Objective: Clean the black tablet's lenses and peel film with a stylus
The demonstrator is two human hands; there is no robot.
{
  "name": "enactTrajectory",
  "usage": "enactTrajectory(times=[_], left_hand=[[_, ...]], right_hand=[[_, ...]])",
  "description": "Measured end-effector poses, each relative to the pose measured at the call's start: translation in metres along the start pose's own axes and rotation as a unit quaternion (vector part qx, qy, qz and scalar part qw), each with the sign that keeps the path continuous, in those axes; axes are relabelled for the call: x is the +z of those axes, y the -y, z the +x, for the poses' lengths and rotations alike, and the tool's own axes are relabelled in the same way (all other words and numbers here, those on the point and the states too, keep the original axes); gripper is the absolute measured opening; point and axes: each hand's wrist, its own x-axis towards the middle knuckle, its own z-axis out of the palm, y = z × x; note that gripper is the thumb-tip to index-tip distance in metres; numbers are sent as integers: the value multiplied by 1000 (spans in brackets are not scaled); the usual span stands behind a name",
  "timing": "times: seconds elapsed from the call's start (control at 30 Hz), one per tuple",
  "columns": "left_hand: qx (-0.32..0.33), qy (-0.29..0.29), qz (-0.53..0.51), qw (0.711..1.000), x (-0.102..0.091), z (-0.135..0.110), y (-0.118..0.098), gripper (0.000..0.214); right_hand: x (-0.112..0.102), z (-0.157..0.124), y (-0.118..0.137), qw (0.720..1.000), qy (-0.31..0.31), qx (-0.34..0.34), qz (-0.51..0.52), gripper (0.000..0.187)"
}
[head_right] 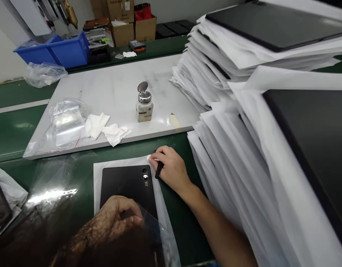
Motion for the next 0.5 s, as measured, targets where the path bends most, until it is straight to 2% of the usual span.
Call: enactTrajectory(times=[0.07, 0.1, 0.23, 0.33, 0.43, 0.5], left_hand=[[-29, 80, -6, 996, -3, 1, 5, 28], [-45, 98, -10, 994, -3, 2, 9, 28], [-63, 100, -29, 993, -4, 7, 27, 28], [-69, 97, -36, 992, -6, 11, 33, 41], [-66, 80, -30, 994, -10, 16, 34, 54], [-63, 64, -26, 996, -11, 20, 35, 58]], right_hand=[[2, 12, 0, 998, -54, 15, 17, 33], [3, 20, 1, 996, -82, 21, 27, 35], [2, 72, 7, 985, -166, 24, 36, 35], [-4, 127, 5, 977, -211, 40, 8, 29], [-6, 177, -1, 971, -227, 67, -21, 19], [-2, 199, -6, 974, -214, 73, -28, 14]])
